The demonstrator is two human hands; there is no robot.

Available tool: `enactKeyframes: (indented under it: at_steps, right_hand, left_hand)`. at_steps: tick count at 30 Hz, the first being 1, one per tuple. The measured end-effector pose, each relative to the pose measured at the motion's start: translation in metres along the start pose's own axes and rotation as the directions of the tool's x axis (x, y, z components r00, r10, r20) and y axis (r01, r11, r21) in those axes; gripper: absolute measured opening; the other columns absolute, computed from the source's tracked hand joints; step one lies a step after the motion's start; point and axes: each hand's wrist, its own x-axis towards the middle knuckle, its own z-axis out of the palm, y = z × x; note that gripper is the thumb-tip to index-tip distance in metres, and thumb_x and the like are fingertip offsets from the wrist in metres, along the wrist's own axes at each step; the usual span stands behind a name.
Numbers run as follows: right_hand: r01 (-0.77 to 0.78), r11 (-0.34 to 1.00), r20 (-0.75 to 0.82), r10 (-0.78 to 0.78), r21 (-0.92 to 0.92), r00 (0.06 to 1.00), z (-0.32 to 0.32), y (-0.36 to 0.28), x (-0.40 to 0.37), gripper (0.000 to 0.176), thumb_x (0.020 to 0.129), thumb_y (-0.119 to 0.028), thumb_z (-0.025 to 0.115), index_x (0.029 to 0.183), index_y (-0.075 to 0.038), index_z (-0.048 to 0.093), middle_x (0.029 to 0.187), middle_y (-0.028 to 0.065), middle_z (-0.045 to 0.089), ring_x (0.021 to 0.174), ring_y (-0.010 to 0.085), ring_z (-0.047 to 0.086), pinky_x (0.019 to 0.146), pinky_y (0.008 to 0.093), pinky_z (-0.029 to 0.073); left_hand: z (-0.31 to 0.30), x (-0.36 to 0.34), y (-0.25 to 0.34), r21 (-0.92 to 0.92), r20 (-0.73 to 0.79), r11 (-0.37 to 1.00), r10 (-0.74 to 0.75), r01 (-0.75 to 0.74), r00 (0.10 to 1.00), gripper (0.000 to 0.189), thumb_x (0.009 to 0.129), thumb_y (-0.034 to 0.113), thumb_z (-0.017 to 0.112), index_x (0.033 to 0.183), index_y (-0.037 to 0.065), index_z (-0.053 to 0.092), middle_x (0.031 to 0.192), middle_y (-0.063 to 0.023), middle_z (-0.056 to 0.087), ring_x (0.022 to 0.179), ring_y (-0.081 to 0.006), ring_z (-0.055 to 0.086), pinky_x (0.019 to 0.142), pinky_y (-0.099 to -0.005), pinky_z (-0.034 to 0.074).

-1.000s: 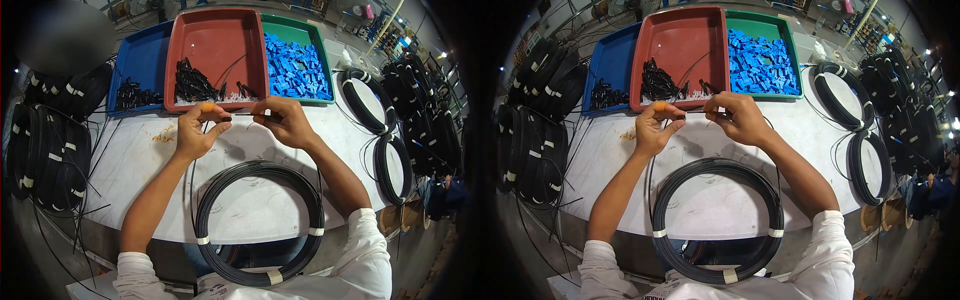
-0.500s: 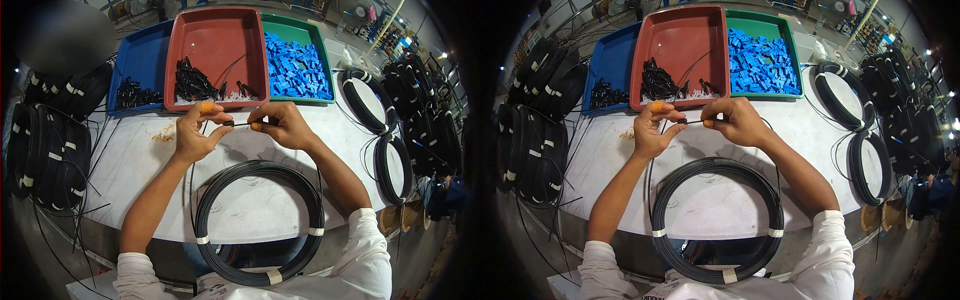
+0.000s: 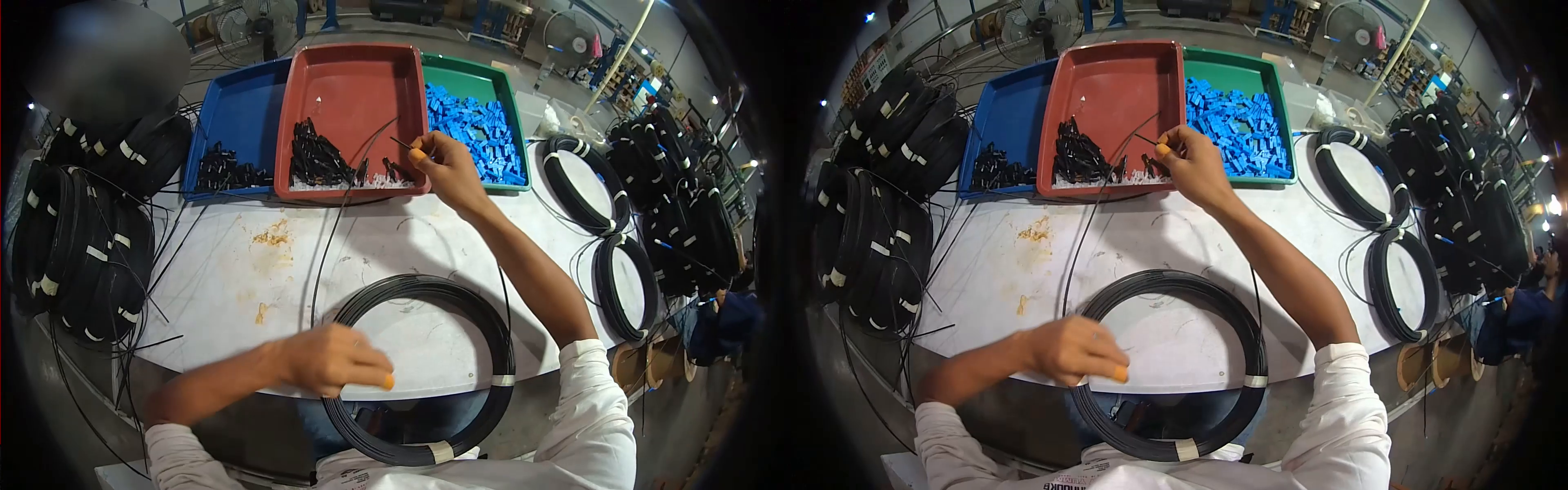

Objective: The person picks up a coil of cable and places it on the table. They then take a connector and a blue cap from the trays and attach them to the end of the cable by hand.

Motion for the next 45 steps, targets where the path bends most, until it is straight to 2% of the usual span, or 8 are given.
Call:
enactKeyframes:
  at_steps: [6,12,20,26,30,36,38,45]
  right_hand:
    - [-0.010,0.997,-0.156,0.023,0.080,0.987,0.043,-0.014,0.015,0.014,0.092,-0.012,0.067,0.096,0.001,0.065,0.078,0.0049,0.065,0.069,0.0113,0.057,0.065,0.0296,0.048]
    - [0.272,0.962,0.216,-0.268,0.009,0.939,0.075,-0.036,0.008,0.010,0.087,-0.004,0.068,0.095,0.001,0.064,0.083,0.0132,0.068,0.075,0.0219,0.066,0.070,0.0329,0.050]
    - [0.630,0.751,0.428,-0.513,-0.195,0.744,0.077,-0.021,-0.045,0.015,0.078,0.000,0.064,0.091,-0.007,0.060,0.086,0.0102,0.066,0.080,0.0342,0.066,0.069,0.0438,0.050]
    - [0.489,0.793,0.386,-0.350,-0.362,0.853,0.039,-0.010,-0.051,0.010,0.081,-0.004,0.062,0.091,-0.007,0.061,0.085,0.0118,0.067,0.080,0.0349,0.066,0.068,0.0450,0.050]
    - [0.203,0.912,0.393,-0.050,-0.357,0.918,0.007,-0.003,-0.049,0.008,0.086,-0.010,0.064,0.091,-0.004,0.063,0.083,0.0144,0.070,0.081,0.0333,0.068,0.070,0.0421,0.050]
    - [0.128,0.968,0.361,-0.043,-0.216,0.932,-0.024,0.000,-0.066,0.009,0.087,-0.006,0.064,0.093,0.000,0.062,0.084,0.0161,0.069,0.081,0.0309,0.067,0.073,0.0403,0.050]
    - [0.198,0.961,0.375,-0.114,-0.194,0.920,-0.024,0.008,-0.069,0.011,0.090,-0.005,0.065,0.099,0.000,0.061,0.082,0.0119,0.067,0.076,0.0227,0.064,0.072,0.0356,0.050]
    - [0.224,0.959,0.246,-0.177,-0.176,0.953,0.004,-0.013,-0.056,0.011,0.086,-0.003,0.065,0.096,0.000,0.064,0.088,0.0168,0.068,0.081,0.0320,0.068,0.073,0.0394,0.051]
  left_hand:
    - [0.050,-0.036,0.028,0.080,-0.437,0.993,-0.041,0.084,0.898,0.028,0.064,-0.006,0.061,0.089,0.003,0.070,0.093,-0.0080,0.069,0.052,-0.0177,0.059,0.050,-0.0304,0.049]
    - [0.102,-0.001,0.076,0.285,-0.661,0.893,-0.080,0.348,0.746,0.020,0.071,-0.005,0.061,0.089,0.000,0.069,0.089,-0.0098,0.067,0.057,-0.0150,0.061,0.048,-0.0277,0.049]
    - [0.095,-0.013,0.070,0.255,-0.492,0.920,-0.142,0.298,0.859,0.031,0.066,-0.003,0.062,0.096,0.001,0.068,0.093,-0.0082,0.067,0.056,-0.0178,0.062,0.049,-0.0282,0.054]
    - [0.034,-0.047,0.042,-0.077,-0.251,0.991,-0.121,0.105,0.960,0.035,0.061,-0.008,0.058,0.093,-0.001,0.070,0.091,-0.0122,0.070,0.068,-0.0264,0.069,0.059,-0.0330,0.058]
    - [-0.013,-0.059,0.021,-0.230,-0.105,0.936,-0.295,0.265,0.950,0.038,0.056,-0.017,0.056,0.089,-0.005,0.070,0.088,-0.0169,0.071,0.076,-0.0288,0.071,0.066,-0.0330,0.058]
    - [-0.047,-0.052,-0.003,-0.204,0.024,0.920,-0.338,0.335,0.941,0.014,0.073,-0.005,0.075,0.087,-0.005,0.071,0.086,-0.0143,0.073,0.077,-0.0244,0.072,0.068,-0.0295,0.055]
    - [-0.055,-0.043,-0.003,-0.381,0.020,0.734,-0.601,0.562,0.799,0.010,0.076,-0.006,0.072,0.085,-0.004,0.071,0.084,-0.0129,0.073,0.072,-0.0180,0.069,0.064,-0.0274,0.053]
    - [-0.051,0.007,-0.116,-0.187,-0.721,0.886,-0.417,0.423,0.553,0.019,0.086,0.000,0.074,0.103,-0.001,0.065,0.097,-0.0100,0.072,0.089,-0.0142,0.069,0.083,-0.0275,0.055]
